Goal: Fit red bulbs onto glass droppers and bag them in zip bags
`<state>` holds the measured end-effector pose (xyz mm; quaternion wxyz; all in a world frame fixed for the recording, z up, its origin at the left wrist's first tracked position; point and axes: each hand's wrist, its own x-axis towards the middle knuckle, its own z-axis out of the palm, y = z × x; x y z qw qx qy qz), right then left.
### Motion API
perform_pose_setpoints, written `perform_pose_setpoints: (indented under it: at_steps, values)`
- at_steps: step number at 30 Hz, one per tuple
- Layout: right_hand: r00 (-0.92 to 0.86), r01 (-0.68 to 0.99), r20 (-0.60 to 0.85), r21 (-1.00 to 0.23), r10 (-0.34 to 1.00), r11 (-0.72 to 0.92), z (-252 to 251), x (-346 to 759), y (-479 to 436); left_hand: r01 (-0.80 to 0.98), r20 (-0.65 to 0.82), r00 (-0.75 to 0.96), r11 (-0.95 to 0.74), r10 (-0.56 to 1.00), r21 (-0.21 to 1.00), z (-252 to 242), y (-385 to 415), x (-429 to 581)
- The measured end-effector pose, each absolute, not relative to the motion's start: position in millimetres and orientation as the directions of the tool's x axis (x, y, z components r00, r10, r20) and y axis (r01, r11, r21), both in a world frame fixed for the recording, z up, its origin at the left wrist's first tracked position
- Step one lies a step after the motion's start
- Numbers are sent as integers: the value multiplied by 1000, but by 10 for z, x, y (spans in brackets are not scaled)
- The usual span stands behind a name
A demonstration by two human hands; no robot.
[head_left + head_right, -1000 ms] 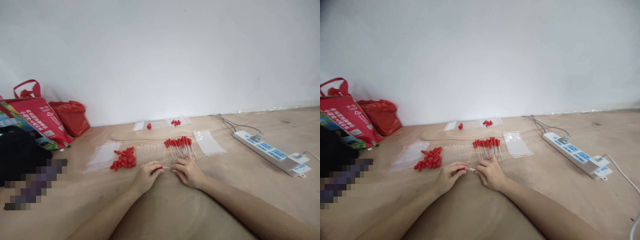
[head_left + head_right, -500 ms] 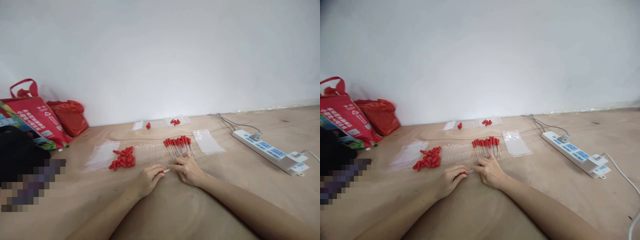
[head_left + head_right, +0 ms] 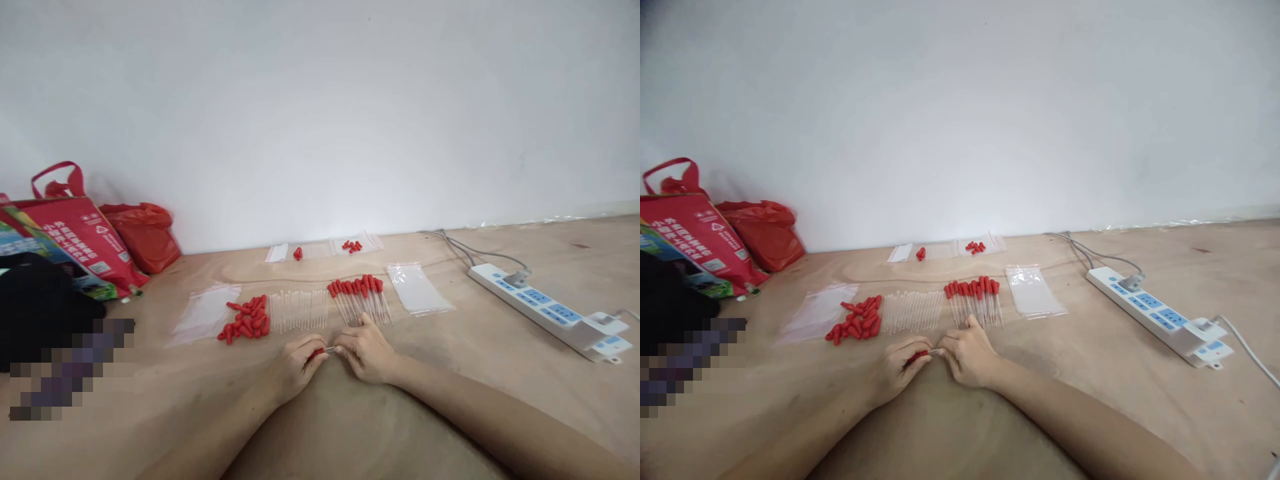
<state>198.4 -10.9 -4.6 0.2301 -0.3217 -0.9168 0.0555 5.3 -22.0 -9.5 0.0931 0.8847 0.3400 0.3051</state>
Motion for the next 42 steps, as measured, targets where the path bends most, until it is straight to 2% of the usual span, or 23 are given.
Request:
perform_pose_setpoints:
  at_steps: [8,14,16,18,21,25,38,42]
  values:
    - [-696,606,219,-332,684,723,24,1947,-160,521,573,567,-797,592,307,-87,-222,89]
    - [-697,658,188,-215,692,721,235,1899,-193,538,621,549,-805,559,250,-46,-180,67]
    - [-683,681,155,-217,714,699,309,1915,-137,573,631,520,-783,576,242,-34,-162,35]
    - [-622,725,126,-280,773,629,372,1956,-26,645,625,457,-720,632,256,-19,-148,-6]
    - [-412,809,142,-396,900,434,434,2033,196,726,606,352,-617,713,304,4,-134,-64]
    - [-115,895,190,-407,975,185,421,2075,399,739,546,332,-572,769,356,18,-128,-86]
    - [50,965,127,-263,991,-15,292,2033,448,724,484,392,-586,783,362,-24,-104,-82]
    - [17,968,191,-250,981,31,289,1922,424,774,484,348,-537,803,335,-12,-112,-51]
